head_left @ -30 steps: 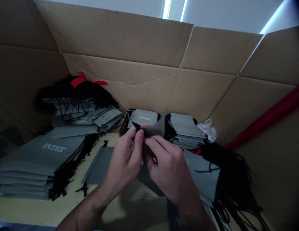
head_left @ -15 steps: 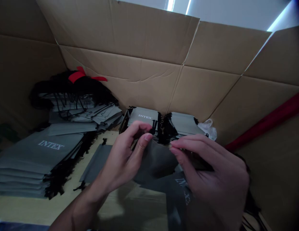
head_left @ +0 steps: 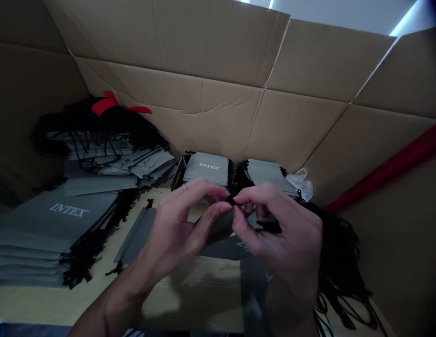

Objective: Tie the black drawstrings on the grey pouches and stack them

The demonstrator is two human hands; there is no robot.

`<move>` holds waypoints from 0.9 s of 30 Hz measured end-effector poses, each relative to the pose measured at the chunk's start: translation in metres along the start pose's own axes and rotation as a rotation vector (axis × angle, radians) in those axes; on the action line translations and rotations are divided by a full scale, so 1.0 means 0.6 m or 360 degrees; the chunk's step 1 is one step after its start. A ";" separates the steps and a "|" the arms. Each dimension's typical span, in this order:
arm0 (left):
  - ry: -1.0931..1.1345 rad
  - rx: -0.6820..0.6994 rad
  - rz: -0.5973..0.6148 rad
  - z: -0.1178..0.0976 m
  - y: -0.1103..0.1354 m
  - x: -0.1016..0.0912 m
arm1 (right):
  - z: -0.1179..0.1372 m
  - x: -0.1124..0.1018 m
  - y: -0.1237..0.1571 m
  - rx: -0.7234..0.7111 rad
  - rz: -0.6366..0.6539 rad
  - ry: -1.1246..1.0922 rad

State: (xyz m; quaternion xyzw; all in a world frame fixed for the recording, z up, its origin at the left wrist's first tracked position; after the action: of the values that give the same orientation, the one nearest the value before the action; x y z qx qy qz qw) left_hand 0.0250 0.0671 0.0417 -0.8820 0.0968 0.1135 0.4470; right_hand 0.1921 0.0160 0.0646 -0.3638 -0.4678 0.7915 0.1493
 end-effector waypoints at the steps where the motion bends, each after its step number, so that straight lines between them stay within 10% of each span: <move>1: 0.0005 0.0039 -0.0015 -0.001 0.002 -0.002 | -0.002 0.000 0.000 0.0031 0.0001 -0.0006; 16: -0.0580 0.0546 0.0352 -0.030 0.028 -0.018 | -0.007 0.017 0.004 0.0023 0.0294 -0.0137; 27: -0.0459 0.0557 0.0041 -0.029 0.021 -0.025 | -0.013 0.022 0.007 0.0139 0.0183 -0.0365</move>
State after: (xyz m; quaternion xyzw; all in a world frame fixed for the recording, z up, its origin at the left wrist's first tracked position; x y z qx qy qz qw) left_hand 0.0089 0.0466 0.0463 -0.7643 0.0615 0.2257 0.6010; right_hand 0.1889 0.0265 0.0531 -0.2903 -0.4252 0.8548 0.0651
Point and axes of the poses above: each hand's wrist, its own y-axis away from the middle knuckle, its own x-axis out of the palm, z = x × y, the point moved 6 cm from there along -y, towards the middle knuckle, and after that the axes turned 3 degrees about y, right-handed, at the moved point
